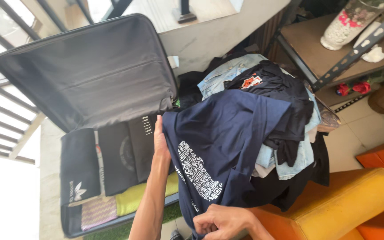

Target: The person packs a suitcase by hand, unfolding, folding, and arranging shirts inside the open luggage compartment.

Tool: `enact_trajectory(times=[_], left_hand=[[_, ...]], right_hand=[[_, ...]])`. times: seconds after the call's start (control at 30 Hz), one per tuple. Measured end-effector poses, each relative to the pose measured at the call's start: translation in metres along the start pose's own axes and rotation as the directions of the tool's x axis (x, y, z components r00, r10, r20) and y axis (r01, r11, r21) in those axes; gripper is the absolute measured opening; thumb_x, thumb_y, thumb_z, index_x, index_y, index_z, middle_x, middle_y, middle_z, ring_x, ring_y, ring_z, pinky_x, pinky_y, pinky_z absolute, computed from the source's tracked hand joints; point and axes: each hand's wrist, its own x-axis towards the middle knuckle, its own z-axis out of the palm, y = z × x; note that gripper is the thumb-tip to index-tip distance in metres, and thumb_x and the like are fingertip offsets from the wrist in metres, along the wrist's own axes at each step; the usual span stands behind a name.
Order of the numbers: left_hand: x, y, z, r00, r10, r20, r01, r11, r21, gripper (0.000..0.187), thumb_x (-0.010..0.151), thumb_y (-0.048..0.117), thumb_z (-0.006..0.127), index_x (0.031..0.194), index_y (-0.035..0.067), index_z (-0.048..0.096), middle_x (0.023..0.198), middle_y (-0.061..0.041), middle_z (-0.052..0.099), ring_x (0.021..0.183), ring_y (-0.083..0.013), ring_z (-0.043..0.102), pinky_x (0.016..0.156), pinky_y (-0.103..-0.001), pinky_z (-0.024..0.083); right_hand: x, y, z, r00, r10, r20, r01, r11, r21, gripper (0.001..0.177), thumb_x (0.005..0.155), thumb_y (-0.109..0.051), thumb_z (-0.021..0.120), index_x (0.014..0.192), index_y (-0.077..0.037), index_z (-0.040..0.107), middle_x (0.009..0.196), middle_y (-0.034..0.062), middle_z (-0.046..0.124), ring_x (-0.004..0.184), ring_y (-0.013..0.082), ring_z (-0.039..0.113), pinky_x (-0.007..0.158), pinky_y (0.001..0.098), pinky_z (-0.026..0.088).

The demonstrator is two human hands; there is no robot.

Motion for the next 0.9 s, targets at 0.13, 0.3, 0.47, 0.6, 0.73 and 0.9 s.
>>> enact_trajectory(times=[0.13,0.3,0.47,0.6,0.73,0.9], left_hand=[[-0.054,0.03,-0.014,0.998,0.058,0.027,-0.064,0.918,0.392,0.05,0.096,0.033,0.067,0.134,0.001,0.06,0.123,-0.013,0.07,0.107,-0.024,0.069,0.097,-0.04,0.055],[-0.152,0.067,-0.021,0.957,0.072,0.279,-0.237,0.746,0.622,0.058,0.094,0.024,0.07,0.142,-0.004,0.052,0.133,-0.012,0.064,0.121,-0.02,0.062,0.106,-0.037,0.049],[-0.228,0.089,-0.039,0.842,-0.082,0.532,-0.48,0.333,0.812,0.069,0.091,0.017,0.076,0.149,-0.006,0.046,0.141,-0.014,0.063,0.131,-0.0187,0.056,0.114,-0.034,0.043],[-0.26,0.104,-0.09,0.859,0.097,0.503,-0.495,0.407,0.768,0.072,0.089,0.016,0.077,0.149,-0.009,0.048,0.136,-0.018,0.066,0.128,-0.0212,0.059,0.113,-0.036,0.045],[-0.292,0.118,-0.145,0.772,0.396,0.497,-0.634,0.541,0.553,0.074,0.084,0.01,0.077,0.148,-0.012,0.045,0.136,-0.021,0.063,0.127,-0.0254,0.06,0.111,-0.038,0.045],[-0.331,0.144,-0.18,0.75,0.649,0.126,-0.615,0.615,0.493,0.073,0.08,0.003,0.076,0.145,-0.007,0.045,0.125,-0.021,0.065,0.111,-0.0276,0.067,0.096,-0.042,0.055]], right_hand=[[0.033,-0.036,-0.025,0.973,-0.133,0.189,0.161,0.977,-0.139,0.035,0.093,-0.016,0.075,0.123,-0.001,0.065,0.101,0.0083,0.074,0.093,0.0188,0.073,0.081,0.0317,0.057],[0.07,-0.055,-0.067,0.748,-0.24,-0.619,-0.031,0.919,-0.394,0.021,0.092,-0.016,0.074,0.108,-0.004,0.074,0.097,0.0087,0.077,0.087,0.0204,0.073,0.081,0.0337,0.058],[0.126,-0.03,-0.101,0.775,-0.564,-0.285,0.219,0.663,-0.716,0.054,0.08,-0.022,0.08,0.126,0.003,0.065,0.125,0.0197,0.068,0.121,0.032,0.059,0.101,0.0452,0.046],[0.163,-0.013,-0.069,0.968,-0.251,-0.025,0.171,0.729,-0.663,0.058,0.076,-0.027,0.089,0.122,0.002,0.068,0.12,0.0213,0.068,0.117,0.0401,0.052,0.097,0.0514,0.041],[0.177,-0.027,-0.053,0.993,-0.003,-0.115,-0.066,0.799,-0.598,0.04,0.077,-0.036,0.087,0.098,-0.006,0.073,0.084,0.0146,0.072,0.08,0.0353,0.067,0.075,0.0405,0.055],[0.167,-0.002,-0.066,0.981,-0.08,-0.175,-0.093,0.603,-0.793,0.025,0.071,-0.029,0.087,0.088,-0.014,0.075,0.078,0.0091,0.072,0.081,0.0346,0.069,0.068,0.0447,0.052]])
